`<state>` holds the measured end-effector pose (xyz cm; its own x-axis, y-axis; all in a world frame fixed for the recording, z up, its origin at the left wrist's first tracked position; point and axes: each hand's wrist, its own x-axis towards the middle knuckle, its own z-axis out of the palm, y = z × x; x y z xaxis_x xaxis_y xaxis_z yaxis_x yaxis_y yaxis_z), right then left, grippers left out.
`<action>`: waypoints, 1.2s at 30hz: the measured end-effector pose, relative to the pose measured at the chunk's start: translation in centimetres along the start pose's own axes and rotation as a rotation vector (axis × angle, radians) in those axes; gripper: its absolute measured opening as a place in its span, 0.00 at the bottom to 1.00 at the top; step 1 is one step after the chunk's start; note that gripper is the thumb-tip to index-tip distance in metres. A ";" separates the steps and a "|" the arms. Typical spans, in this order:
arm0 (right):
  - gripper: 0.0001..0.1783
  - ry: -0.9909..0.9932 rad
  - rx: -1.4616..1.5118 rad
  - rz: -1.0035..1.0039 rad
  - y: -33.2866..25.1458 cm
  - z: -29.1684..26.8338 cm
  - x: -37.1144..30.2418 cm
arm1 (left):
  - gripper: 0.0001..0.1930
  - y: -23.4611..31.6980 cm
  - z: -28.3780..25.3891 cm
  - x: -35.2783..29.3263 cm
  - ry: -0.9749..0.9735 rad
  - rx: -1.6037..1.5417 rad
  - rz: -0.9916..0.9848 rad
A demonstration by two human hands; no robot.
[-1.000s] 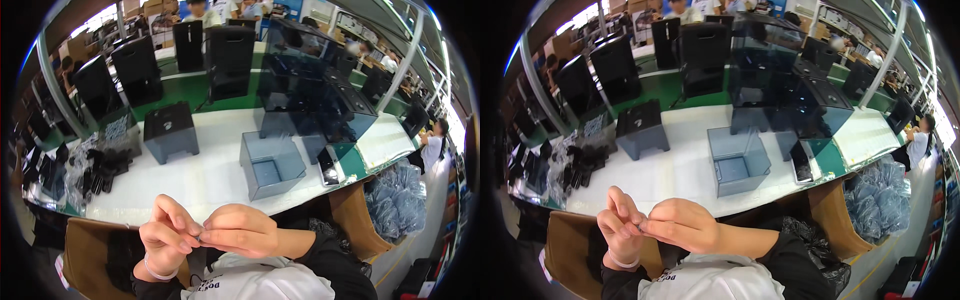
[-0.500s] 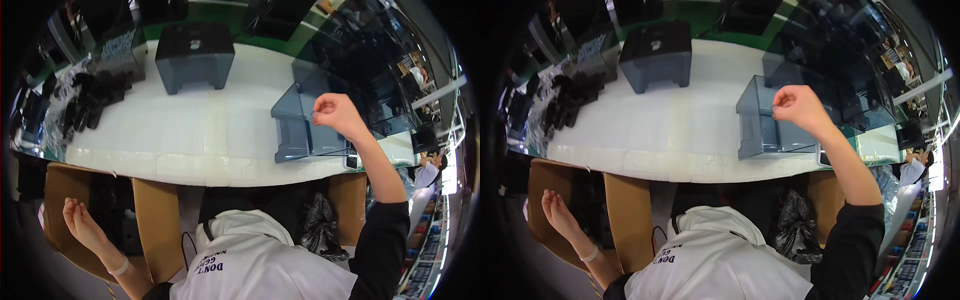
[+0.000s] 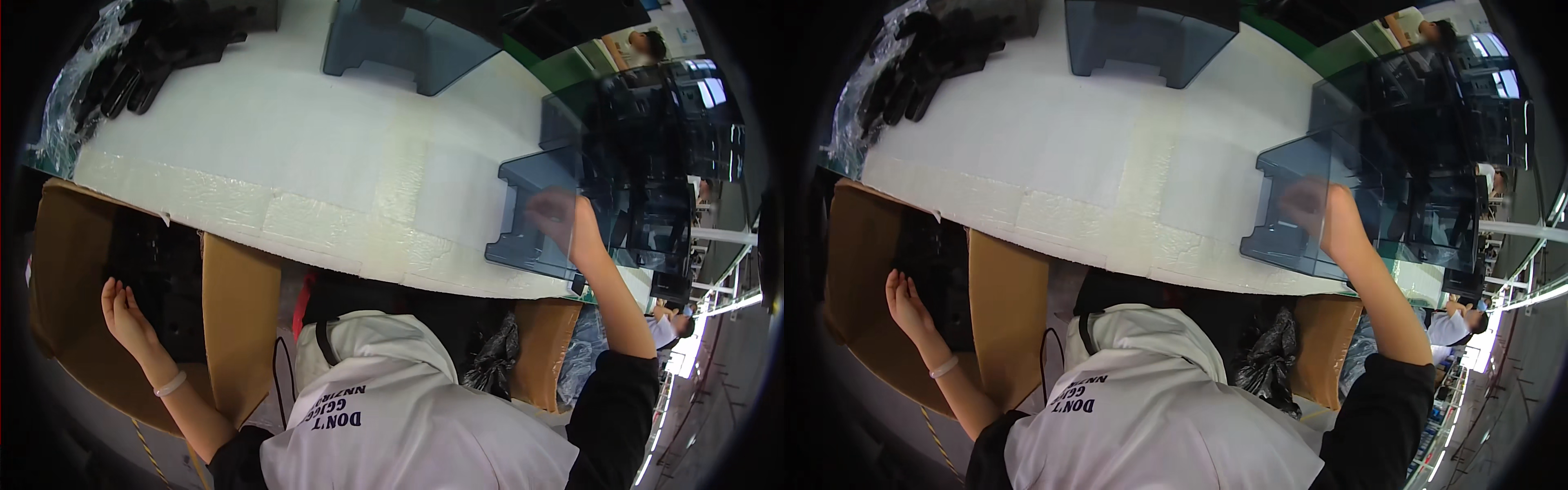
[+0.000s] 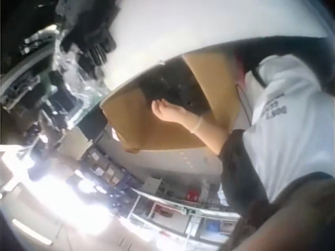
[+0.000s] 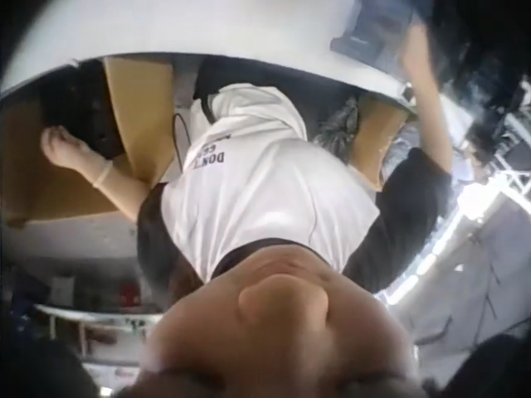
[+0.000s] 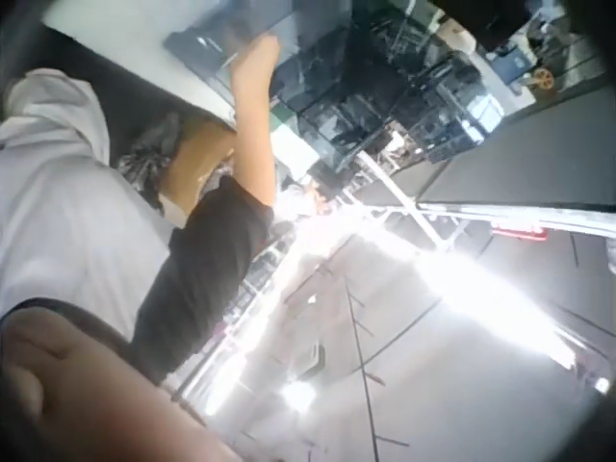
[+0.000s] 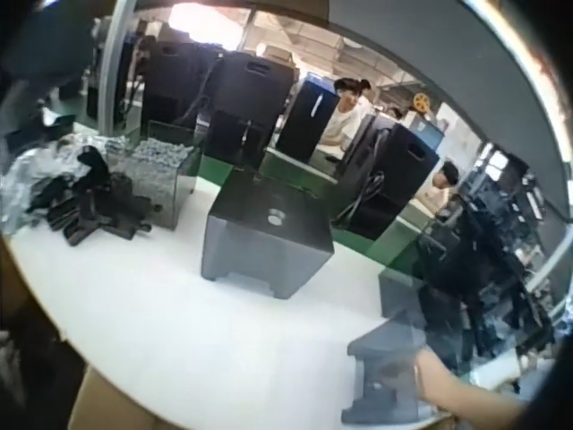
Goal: Assembling plastic components and placing them into protective plastic bags on a production line.
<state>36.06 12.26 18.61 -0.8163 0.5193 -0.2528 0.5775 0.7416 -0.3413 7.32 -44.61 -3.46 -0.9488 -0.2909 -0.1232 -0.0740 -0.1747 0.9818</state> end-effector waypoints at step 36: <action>0.03 0.176 -0.068 -0.217 -3.3 1.3 6.5 | 0.13 -14.2 9.1 11.3 -0.802 1.602 0.268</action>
<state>28.89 12.64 16.90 -0.9135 0.4064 -0.0169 0.3916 0.8673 -0.3072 -5.15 -36.82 -17.49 -0.8493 0.4043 -0.3396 0.3572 0.9136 0.1942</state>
